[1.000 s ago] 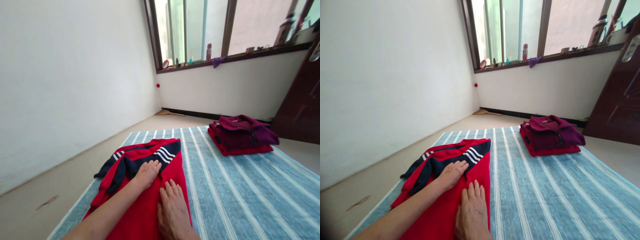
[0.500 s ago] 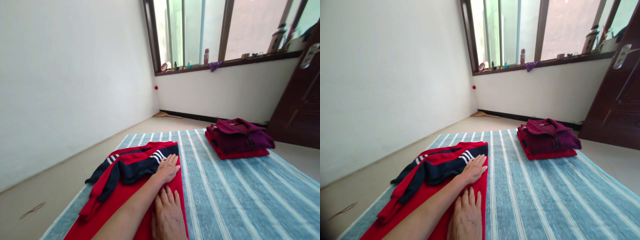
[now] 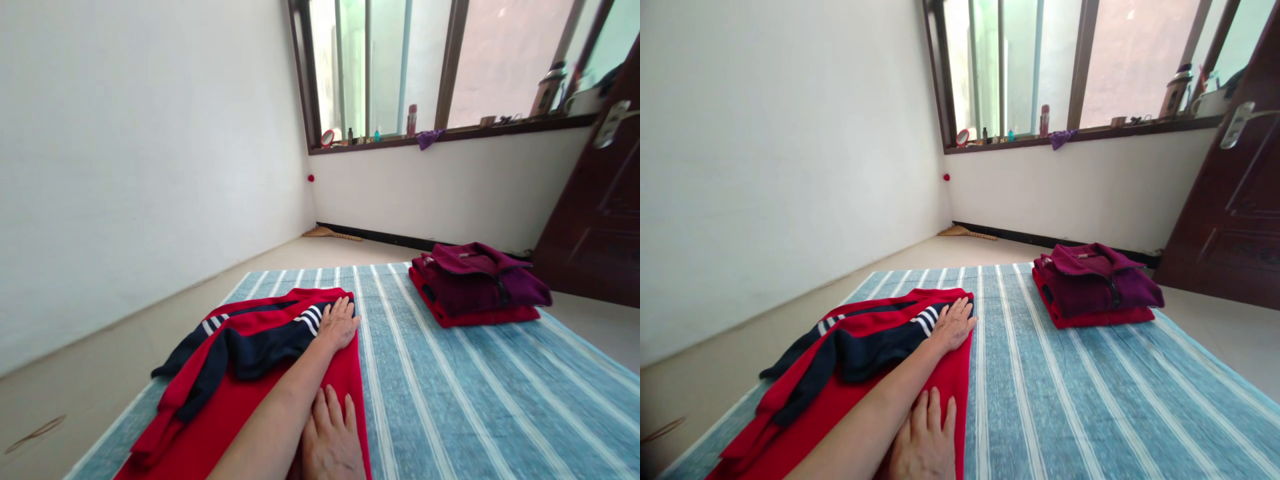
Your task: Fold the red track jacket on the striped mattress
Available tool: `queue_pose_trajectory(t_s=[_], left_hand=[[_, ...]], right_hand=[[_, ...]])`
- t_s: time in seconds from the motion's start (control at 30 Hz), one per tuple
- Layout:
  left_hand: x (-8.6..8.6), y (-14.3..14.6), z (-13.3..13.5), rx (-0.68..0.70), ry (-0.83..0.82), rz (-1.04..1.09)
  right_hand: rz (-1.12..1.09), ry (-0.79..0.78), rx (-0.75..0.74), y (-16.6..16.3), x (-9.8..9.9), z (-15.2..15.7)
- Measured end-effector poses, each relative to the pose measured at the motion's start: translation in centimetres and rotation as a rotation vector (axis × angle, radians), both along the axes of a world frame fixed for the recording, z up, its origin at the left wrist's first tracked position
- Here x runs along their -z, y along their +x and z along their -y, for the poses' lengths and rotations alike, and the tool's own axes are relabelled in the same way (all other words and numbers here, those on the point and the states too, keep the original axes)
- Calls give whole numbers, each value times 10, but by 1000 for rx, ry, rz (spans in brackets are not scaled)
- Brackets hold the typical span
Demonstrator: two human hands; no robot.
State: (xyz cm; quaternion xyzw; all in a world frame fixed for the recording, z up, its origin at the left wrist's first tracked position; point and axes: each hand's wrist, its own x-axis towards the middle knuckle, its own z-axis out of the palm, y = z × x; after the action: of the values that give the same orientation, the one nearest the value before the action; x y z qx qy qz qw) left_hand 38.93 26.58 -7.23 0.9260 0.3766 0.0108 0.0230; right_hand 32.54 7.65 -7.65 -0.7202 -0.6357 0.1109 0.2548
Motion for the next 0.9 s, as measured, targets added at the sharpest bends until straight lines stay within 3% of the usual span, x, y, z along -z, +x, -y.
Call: queue_pose_trajectory(t_s=[0.47,0.9], left_hand=[[6,6,-6,-82,-14,-31],[8,7,-13,-62,97,103]], right_hand=[[8,73,37,-5,14,-2],[-5,-41,-48,2,0,1]])
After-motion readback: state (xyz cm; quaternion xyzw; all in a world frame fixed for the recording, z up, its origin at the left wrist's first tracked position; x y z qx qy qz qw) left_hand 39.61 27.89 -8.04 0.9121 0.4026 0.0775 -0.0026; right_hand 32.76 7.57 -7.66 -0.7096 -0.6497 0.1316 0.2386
